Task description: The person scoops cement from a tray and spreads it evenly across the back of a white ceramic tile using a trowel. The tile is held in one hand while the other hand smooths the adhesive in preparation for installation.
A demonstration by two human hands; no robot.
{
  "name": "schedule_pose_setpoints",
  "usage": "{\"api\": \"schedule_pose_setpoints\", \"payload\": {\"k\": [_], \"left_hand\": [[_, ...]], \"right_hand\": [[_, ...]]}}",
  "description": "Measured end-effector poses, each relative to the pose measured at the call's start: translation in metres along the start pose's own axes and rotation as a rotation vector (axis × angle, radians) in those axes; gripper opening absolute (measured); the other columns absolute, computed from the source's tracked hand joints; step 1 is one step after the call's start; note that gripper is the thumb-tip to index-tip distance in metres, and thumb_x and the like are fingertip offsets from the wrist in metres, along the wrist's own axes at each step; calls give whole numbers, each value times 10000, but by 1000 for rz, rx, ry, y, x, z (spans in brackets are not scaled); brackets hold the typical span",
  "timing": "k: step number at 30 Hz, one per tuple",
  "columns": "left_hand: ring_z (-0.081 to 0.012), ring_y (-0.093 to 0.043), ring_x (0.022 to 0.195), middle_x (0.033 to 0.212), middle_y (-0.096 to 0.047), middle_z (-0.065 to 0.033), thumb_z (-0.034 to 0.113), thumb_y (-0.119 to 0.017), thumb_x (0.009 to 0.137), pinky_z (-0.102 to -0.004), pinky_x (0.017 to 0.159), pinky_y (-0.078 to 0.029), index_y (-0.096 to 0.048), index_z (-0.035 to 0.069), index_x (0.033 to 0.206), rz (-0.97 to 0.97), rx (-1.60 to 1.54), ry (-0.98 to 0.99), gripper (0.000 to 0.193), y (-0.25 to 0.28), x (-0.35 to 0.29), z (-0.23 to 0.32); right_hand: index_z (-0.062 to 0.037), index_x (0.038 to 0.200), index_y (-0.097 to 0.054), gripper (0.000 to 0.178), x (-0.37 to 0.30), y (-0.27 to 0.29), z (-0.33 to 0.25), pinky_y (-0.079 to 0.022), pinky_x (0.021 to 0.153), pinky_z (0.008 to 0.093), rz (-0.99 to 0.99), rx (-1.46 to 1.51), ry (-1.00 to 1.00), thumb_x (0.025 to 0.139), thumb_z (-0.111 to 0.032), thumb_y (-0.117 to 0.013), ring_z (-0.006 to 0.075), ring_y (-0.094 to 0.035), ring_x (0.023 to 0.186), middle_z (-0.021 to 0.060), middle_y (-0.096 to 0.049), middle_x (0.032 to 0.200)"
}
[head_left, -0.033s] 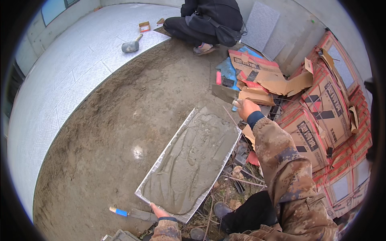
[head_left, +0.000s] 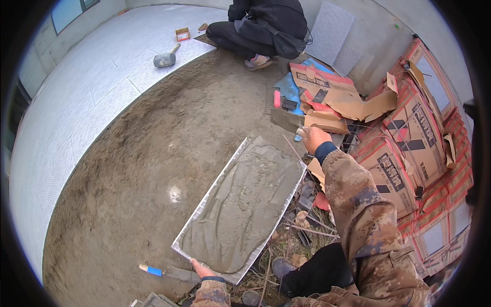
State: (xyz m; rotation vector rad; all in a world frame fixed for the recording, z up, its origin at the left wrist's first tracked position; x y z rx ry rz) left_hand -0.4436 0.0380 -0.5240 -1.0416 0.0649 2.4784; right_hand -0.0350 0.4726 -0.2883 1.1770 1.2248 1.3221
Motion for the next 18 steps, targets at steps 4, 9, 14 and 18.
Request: {"api": "schedule_pose_setpoints", "payload": {"k": [4,9,14,18], "left_hand": [[-262,-398,1364,1541,-376,-124,601,-411,991,-392,1161,-284,-333,-8,1519,-1,1,-3,810,1,1,-1],[-263,-410,1354,1529,-394,-123,592,-407,997,-391,1155,-295,-345,-9,1512,-27,-28,-25,794,2,6,-4],[-264,-416,1351,1526,-400,-128,584,-403,1003,-391,1153,-299,-350,-9,1509,-16,-1,-41,781,5,6,-4],[-264,-416,1351,1527,-398,-130,579,-397,1007,-390,1152,-301,-350,-14,1507,-20,41,-93,777,-2,-4,4]], "right_hand": [[-176,1002,-699,176,-4,10,-12,-498,788,416,139,-184,205,862,-133,-602,271,-681,932,70,-691,938],[-185,1008,-681,185,13,23,-70,-461,806,388,253,-241,466,843,-124,-622,231,-639,914,26,-618,866],[-184,889,-661,70,29,20,-116,-424,759,346,248,-421,637,837,-152,-625,179,-631,868,-7,-619,836],[-187,747,-680,83,41,12,-130,-425,735,359,273,-513,685,816,-187,-634,185,-631,804,-7,-626,767]]}}
Point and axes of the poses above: each hand's wrist, its own x-axis towards the middle knuckle, its own y-axis out of the back of the hand, z = x × y, the point moved 5 cm from there along x, towards the middle knuckle
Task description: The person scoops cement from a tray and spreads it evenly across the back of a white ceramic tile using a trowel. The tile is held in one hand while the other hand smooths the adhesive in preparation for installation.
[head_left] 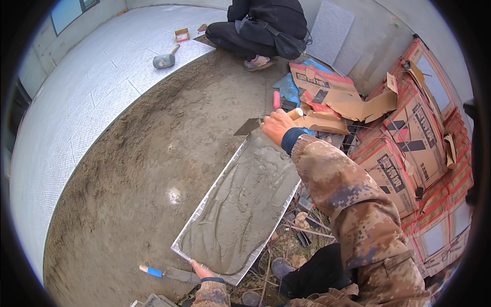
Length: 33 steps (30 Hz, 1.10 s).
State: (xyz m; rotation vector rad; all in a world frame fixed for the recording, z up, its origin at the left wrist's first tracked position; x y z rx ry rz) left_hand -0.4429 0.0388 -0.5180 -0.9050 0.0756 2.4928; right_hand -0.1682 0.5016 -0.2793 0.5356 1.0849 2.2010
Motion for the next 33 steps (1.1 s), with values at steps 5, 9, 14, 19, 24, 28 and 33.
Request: {"api": "schedule_pose_setpoints", "payload": {"k": [5,9,14,19,24,28,33], "left_hand": [[-264,-415,1353,1527,-398,-130,585,-402,1004,-389,1147,-306,-352,-15,1506,31,-8,21,784,1,2,-1],[-267,-417,1352,1530,-396,-129,590,-419,994,-386,1148,-303,-344,-13,1511,37,-89,100,798,6,12,-12],[-272,-390,1375,1549,-371,-130,613,-434,976,-389,1165,-270,-331,-11,1520,10,-64,103,834,7,8,-11],[-269,-368,1391,1559,-357,-130,613,-435,975,-390,1174,-251,-330,-12,1521,35,-38,101,837,8,9,-10],[-263,-386,1375,1544,-377,-122,596,-440,980,-387,1168,-264,-352,-8,1508,-64,-147,112,808,1,8,-8],[-253,-390,1364,1532,-386,-110,593,-443,982,-385,1161,-273,-357,4,1507,-83,-184,99,793,-1,3,-7],[-239,-388,1358,1519,-391,-105,591,-446,985,-377,1154,-277,-353,12,1509,-41,-211,147,787,9,15,-21]], "right_hand": [[-193,712,-701,128,-5,-15,20,-430,707,385,-132,-87,-189,815,-168,-629,207,-650,795,15,-659,764],[-140,827,-708,67,-54,-30,57,-496,750,417,-231,214,-422,826,-163,-646,256,-700,887,73,-715,867],[-4,1057,-686,312,-137,-58,56,-500,783,413,-181,1185,-692,910,-278,-658,298,-651,796,180,-690,865],[-7,888,-608,307,-191,-57,-3,-438,584,322,-282,1530,-906,970,-302,-596,115,-516,663,16,-556,718],[-10,915,-607,307,-185,-42,-73,-430,555,308,-447,1677,-802,994,-305,-577,103,-507,626,7,-546,698],[3,996,-632,309,-173,-21,-115,-436,619,335,-400,1684,-571,979,-304,-594,133,-508,675,30,-551,722],[-25,1118,-626,309,-176,13,-169,-484,708,384,-443,1630,-231,985,-300,-575,230,-593,720,167,-612,777]]}}
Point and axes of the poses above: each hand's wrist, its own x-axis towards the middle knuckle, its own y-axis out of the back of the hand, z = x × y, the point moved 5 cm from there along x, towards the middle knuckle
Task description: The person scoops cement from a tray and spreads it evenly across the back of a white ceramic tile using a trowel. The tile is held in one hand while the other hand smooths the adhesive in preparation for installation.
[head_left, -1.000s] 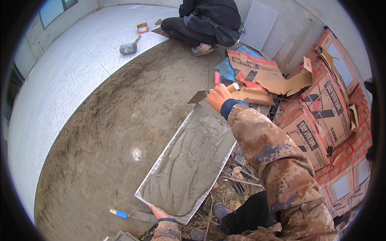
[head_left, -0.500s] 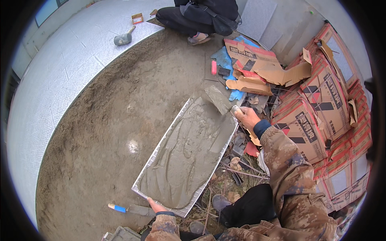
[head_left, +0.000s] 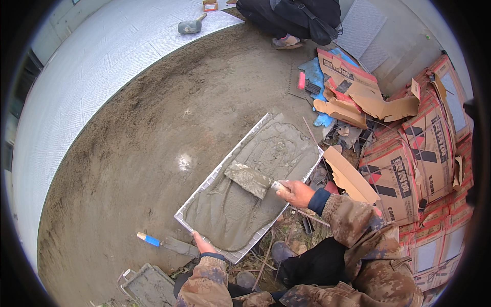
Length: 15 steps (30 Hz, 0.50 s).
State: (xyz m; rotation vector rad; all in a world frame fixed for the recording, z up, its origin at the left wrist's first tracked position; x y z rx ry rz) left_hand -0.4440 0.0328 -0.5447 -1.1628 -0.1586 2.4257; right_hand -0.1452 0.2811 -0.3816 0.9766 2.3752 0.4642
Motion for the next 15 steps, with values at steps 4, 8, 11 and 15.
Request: {"api": "schedule_pose_setpoints", "payload": {"k": [4,8,11,15], "left_hand": [[-246,-445,1315,1486,-440,-116,565,-442,1001,-377,1128,-328,-389,-5,1485,-24,-43,6,749,0,3,-4],[-298,-510,1282,1442,-499,-130,553,-427,998,-440,1097,-397,-434,25,1453,12,-16,-10,697,-11,-10,7],[-243,-483,1284,1455,-480,-123,566,-433,1007,-373,1109,-362,-412,-3,1469,-2,-12,-10,733,-21,-22,13],[-233,-488,1275,1432,-502,-110,548,-425,1017,-370,1107,-363,-432,-5,1453,-12,-33,-15,704,-24,-25,18]], "right_hand": [[-23,1157,-608,324,-5,-44,-15,-483,716,393,-160,56,-11,993,-301,-574,249,-599,750,172,-622,809],[-23,1200,-589,348,-6,-64,-37,-491,724,411,-181,47,72,985,-296,-586,322,-625,775,207,-636,865],[-20,1227,-583,377,-10,-62,-42,-501,748,432,-206,-46,44,976,-301,-596,399,-640,839,245,-652,929],[1,1283,-557,450,-11,-47,-39,-516,787,450,22,-103,16,969,-318,-603,446,-651,931,275,-667,997]]}}
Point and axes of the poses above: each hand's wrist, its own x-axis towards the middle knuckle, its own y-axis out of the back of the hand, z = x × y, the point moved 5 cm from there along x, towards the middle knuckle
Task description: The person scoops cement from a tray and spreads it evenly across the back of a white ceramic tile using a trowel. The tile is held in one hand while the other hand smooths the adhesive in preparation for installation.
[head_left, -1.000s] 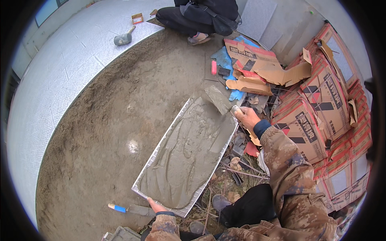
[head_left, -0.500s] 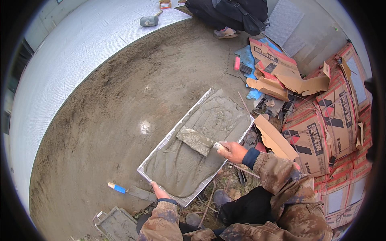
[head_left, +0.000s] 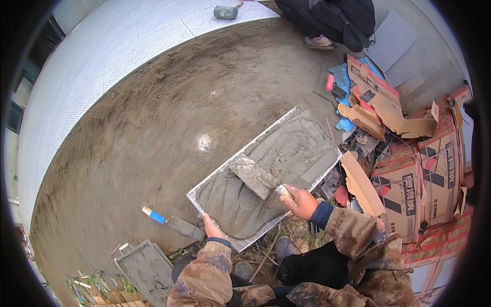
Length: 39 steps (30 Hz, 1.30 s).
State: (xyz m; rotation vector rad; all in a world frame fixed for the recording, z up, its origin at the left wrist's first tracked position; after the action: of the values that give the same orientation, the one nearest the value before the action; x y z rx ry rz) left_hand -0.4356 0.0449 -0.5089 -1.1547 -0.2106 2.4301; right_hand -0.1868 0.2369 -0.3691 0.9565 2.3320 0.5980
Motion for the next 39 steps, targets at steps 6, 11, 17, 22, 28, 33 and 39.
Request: {"api": "schedule_pose_setpoints", "payload": {"k": [6,11,17,22,28,33,39], "left_hand": [[-300,-556,1226,1391,-545,-131,545,-444,994,-443,1042,-458,-480,29,1412,32,-6,1,665,5,4,-4],[-315,-545,1254,1400,-547,-137,559,-407,1007,-458,1062,-446,-471,31,1425,-90,-145,68,676,0,4,-8],[-305,-497,1306,1466,-495,-122,560,-356,1026,-445,1126,-363,-433,39,1464,-146,-225,43,685,-9,-4,4],[-297,-441,1350,1492,-456,-141,602,-372,1007,-428,1155,-307,-413,23,1473,-95,-222,-22,744,-1,-6,5],[-336,-448,1349,1484,-461,-179,716,-358,948,-465,1157,-308,-405,-35,1456,-107,-287,118,908,12,7,-9],[-339,-453,1347,1473,-476,-178,734,-359,938,-465,1155,-317,-414,-38,1453,-108,-349,142,930,7,-5,0],[-341,-469,1336,1463,-489,-186,742,-343,936,-467,1150,-327,-434,-46,1433,-124,-352,141,936,7,-8,3]], "right_hand": [[15,1281,-551,439,-6,-19,4,-520,803,457,-37,-2,-119,975,-297,-593,442,-661,945,273,-673,1024],[-17,1161,-576,342,-10,-58,-23,-512,774,456,-210,98,31,978,-306,-589,435,-649,872,249,-661,939],[-2,1176,-573,387,-1,-97,-51,-508,729,502,-293,-3,88,974,-331,-595,468,-644,835,274,-663,895],[18,1193,-564,409,2,-93,-65,-511,734,506,-316,-12,116,964,-318,-605,468,-646,848,283,-665,906],[29,1262,-549,457,12,-76,-70,-520,747,506,-177,-91,212,961,-311,-606,466,-649,865,284,-672,934],[32,1280,-547,476,15,-84,-73,-520,737,510,-323,-123,265,963,-318,-602,468,-650,845,285,-671,916],[9,1320,-536,476,20,-61,-65,-524,735,476,-366,-193,225,961,-295,-615,454,-653,851,280,-666,943]]}}
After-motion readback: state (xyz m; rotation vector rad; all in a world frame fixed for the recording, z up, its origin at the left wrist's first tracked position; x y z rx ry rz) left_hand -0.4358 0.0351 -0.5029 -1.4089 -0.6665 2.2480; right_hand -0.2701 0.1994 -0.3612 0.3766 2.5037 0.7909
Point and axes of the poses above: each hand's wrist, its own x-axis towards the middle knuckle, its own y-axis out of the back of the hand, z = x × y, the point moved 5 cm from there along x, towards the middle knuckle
